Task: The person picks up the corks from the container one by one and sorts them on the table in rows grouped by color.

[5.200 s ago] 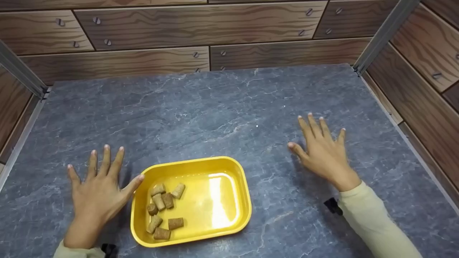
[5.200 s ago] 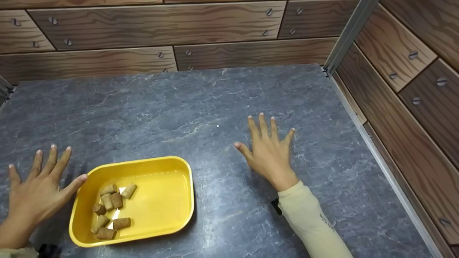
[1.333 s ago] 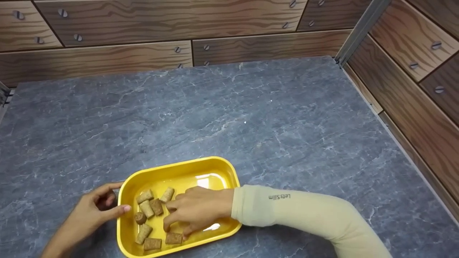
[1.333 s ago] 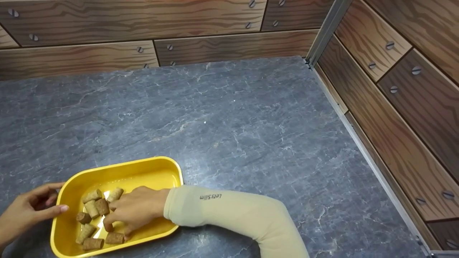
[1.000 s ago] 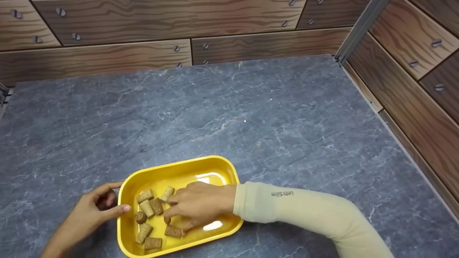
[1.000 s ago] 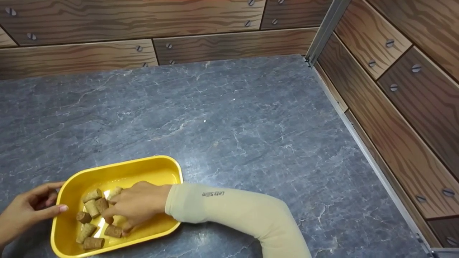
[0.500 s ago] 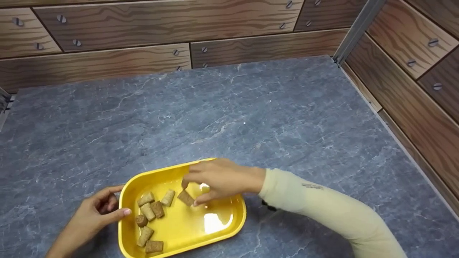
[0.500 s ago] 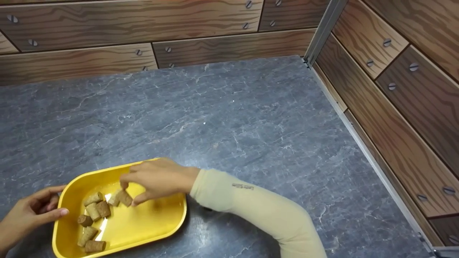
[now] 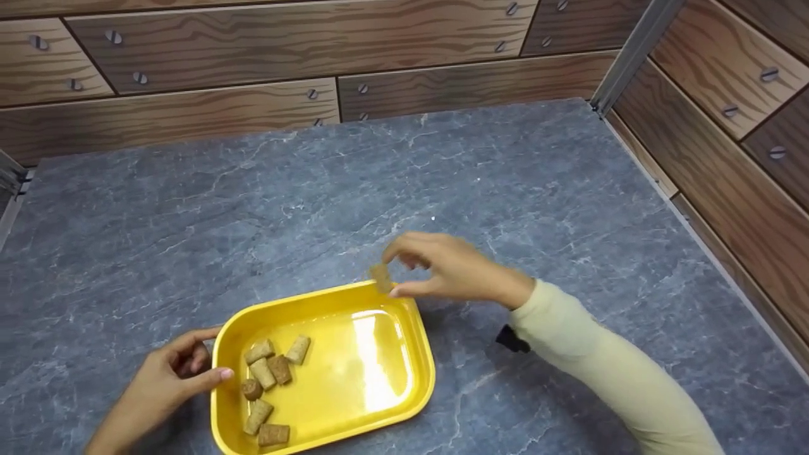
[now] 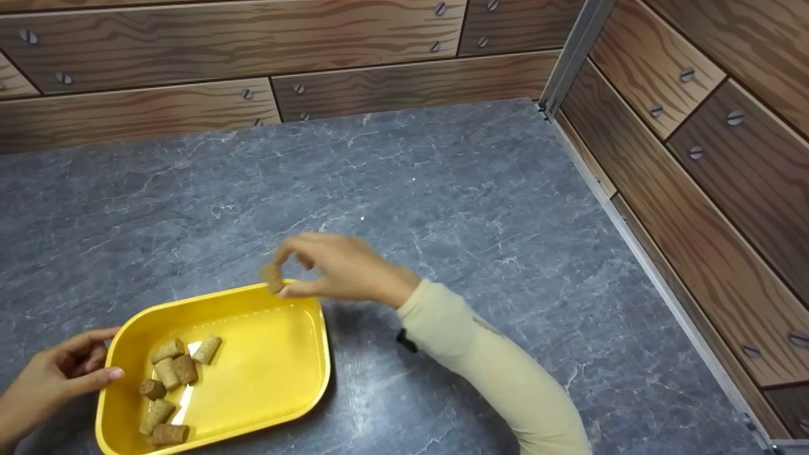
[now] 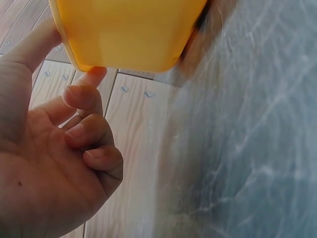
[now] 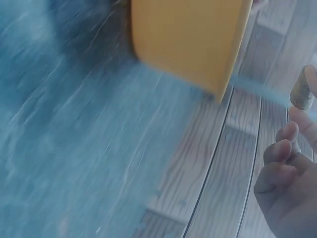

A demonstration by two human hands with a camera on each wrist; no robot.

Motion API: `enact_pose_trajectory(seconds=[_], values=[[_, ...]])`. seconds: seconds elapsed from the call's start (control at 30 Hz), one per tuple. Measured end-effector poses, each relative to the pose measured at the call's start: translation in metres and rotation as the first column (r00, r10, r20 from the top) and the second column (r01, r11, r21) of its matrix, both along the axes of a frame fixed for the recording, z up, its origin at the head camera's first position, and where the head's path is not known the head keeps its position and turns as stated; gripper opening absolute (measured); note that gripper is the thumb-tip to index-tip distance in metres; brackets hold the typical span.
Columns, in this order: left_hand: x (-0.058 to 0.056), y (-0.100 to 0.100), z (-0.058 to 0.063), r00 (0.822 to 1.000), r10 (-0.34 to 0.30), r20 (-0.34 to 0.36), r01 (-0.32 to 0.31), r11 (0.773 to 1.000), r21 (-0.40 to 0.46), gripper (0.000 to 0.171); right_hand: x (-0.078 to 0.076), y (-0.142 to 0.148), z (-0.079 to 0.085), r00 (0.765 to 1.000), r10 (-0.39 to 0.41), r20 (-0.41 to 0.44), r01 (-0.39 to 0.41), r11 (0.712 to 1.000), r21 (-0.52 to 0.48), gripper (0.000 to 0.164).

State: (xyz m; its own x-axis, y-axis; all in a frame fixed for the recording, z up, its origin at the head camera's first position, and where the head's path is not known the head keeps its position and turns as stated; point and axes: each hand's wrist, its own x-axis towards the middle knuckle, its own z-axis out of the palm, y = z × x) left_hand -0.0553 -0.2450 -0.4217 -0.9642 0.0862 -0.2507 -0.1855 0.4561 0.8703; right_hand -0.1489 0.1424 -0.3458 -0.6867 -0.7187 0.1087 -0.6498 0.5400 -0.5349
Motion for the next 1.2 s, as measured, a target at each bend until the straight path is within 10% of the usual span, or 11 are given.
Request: enact_pose_trajectory(seconds=[0.43,1.2], values=[[-0.001,-0.002,0.000,0.998,0.001,0.058,-0.002,1.000,0.012,0.053,-0.014,0.056,-0.017,0.953,-0.295,0.064,0.293,0.955,0.044,0.040],[0.003,-0.001,-0.004,0.999,0.033,-0.012,-0.032,0.998,0.053,0.048,-0.017,0.069,-0.052,0.935,-0.351,0.047,0.314,0.884,0.347,0.039]])
